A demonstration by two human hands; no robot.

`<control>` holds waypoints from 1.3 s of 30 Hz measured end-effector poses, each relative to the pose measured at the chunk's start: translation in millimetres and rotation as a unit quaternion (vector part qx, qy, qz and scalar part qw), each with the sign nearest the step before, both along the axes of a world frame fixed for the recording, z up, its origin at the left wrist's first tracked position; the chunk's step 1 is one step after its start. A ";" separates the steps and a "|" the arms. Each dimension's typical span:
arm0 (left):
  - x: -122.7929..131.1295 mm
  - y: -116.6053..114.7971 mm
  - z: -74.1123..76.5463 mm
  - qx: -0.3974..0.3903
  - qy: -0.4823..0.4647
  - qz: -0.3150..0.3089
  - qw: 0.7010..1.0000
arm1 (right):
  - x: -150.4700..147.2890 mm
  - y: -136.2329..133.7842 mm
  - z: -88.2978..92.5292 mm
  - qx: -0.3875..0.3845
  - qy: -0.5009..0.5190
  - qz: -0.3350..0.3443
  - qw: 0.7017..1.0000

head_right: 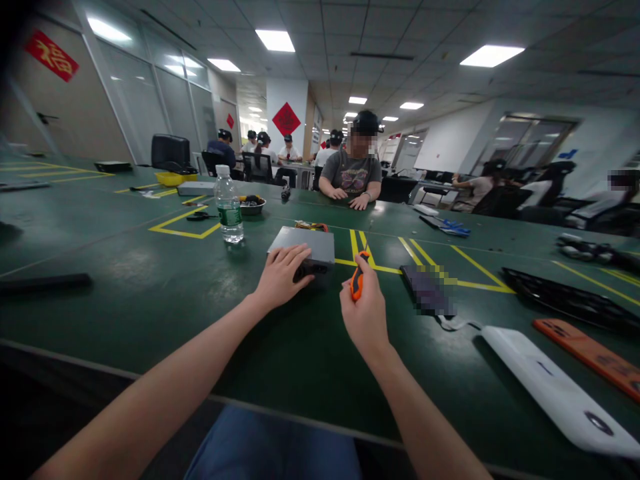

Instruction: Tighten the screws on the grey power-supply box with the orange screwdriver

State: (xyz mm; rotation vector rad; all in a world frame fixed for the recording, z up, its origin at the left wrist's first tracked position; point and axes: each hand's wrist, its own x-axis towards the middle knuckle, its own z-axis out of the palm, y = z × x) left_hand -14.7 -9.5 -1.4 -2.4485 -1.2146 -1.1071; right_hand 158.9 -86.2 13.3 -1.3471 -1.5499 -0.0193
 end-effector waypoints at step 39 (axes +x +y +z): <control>1.8 8.2 1.1 0.023 -0.043 0.029 0.998 | -12.5 -46.2 -19.9 0.080 -0.372 -0.037 0.924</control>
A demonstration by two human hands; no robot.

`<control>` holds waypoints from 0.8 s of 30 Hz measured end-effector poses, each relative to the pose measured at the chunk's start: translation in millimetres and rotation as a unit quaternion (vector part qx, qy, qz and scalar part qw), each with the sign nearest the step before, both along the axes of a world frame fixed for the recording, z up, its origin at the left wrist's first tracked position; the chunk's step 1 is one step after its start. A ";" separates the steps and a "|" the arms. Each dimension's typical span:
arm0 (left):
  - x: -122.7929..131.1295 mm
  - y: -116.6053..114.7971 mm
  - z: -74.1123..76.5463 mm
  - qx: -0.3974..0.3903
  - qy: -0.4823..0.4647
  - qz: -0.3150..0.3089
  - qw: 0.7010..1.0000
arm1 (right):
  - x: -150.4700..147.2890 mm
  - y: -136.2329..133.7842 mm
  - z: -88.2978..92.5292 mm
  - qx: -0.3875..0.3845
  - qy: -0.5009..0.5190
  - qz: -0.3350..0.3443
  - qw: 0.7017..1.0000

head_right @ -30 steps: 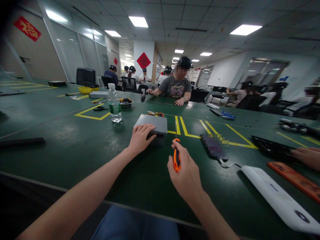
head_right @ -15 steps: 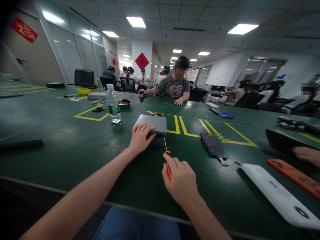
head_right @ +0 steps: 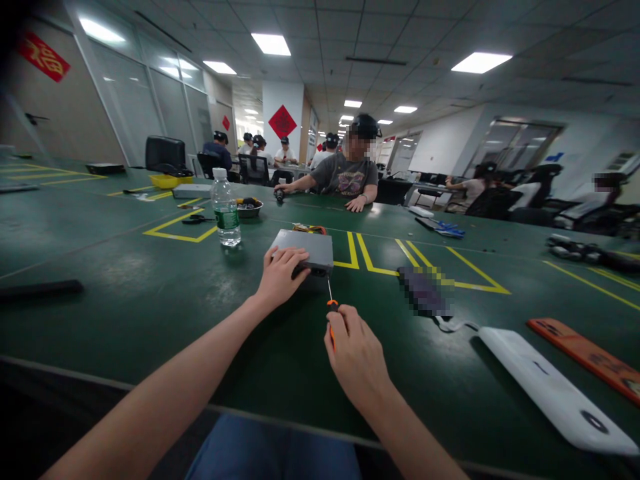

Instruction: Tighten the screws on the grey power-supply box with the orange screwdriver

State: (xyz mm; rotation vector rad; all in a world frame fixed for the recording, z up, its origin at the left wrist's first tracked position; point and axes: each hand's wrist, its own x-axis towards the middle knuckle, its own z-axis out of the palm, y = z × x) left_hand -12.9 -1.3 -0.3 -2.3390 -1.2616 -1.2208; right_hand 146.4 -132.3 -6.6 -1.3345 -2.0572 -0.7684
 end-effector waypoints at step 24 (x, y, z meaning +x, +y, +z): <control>-2.5 1.1 0.5 0.005 0.014 0.006 1.000 | 22.5 15.3 10.2 0.098 -0.071 0.148 0.982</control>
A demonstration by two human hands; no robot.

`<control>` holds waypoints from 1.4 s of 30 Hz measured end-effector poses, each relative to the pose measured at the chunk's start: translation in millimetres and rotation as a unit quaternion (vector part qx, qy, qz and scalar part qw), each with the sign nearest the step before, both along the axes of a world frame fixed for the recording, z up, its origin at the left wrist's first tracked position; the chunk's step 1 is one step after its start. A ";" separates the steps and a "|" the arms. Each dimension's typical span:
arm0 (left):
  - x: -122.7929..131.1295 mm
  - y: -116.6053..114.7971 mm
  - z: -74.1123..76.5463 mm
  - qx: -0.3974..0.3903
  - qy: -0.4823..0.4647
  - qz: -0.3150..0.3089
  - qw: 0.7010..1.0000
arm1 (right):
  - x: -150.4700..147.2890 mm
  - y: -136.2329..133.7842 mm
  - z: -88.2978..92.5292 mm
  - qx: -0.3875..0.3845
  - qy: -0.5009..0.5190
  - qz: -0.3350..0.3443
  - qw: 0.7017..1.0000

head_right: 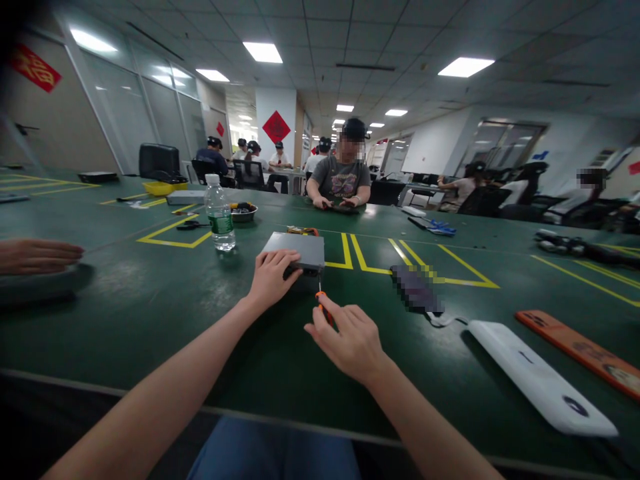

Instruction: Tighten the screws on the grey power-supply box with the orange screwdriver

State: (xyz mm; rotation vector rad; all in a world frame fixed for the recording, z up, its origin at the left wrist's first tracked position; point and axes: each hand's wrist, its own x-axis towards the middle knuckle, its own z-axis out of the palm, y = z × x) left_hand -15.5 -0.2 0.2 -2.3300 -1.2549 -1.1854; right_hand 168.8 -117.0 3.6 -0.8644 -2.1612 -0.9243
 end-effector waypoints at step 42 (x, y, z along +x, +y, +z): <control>-4.5 -0.1 0.2 0.000 0.019 0.006 1.000 | -7.4 -1.2 -6.2 -0.071 -0.009 0.043 0.997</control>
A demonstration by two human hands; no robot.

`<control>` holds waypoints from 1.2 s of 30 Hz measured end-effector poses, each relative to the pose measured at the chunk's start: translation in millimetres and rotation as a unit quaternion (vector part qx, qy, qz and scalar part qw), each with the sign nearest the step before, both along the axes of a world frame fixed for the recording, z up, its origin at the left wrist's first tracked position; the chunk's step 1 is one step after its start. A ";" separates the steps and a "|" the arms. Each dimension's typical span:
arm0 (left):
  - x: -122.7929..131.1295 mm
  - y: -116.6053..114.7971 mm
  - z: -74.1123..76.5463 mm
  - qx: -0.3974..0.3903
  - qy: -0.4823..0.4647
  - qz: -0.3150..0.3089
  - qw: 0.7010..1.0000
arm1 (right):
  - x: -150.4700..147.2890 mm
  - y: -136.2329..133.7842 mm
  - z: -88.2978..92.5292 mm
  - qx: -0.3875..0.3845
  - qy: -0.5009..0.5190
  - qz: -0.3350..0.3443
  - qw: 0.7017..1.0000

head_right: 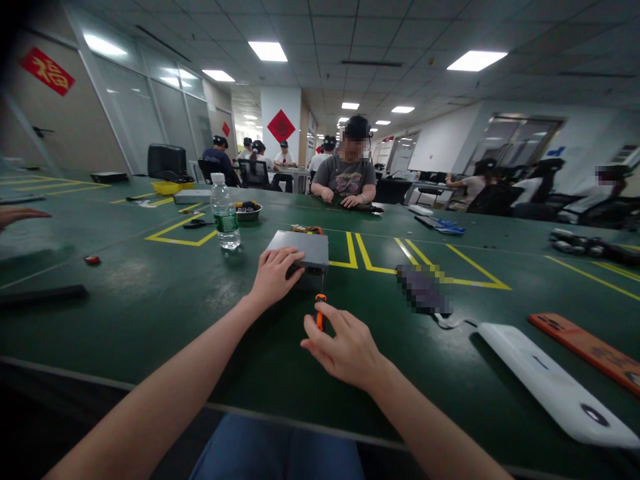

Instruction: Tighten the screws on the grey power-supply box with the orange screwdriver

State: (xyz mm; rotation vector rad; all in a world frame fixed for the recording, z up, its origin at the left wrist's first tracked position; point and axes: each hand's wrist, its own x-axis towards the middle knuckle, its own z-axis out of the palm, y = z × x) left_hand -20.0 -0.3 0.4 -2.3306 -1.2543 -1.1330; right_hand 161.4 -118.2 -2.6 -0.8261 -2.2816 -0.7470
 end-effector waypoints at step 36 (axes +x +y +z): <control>1.2 -0.1 -1.0 -0.004 -0.012 0.008 1.000 | -6.8 5.6 1.0 0.045 -0.028 0.015 0.998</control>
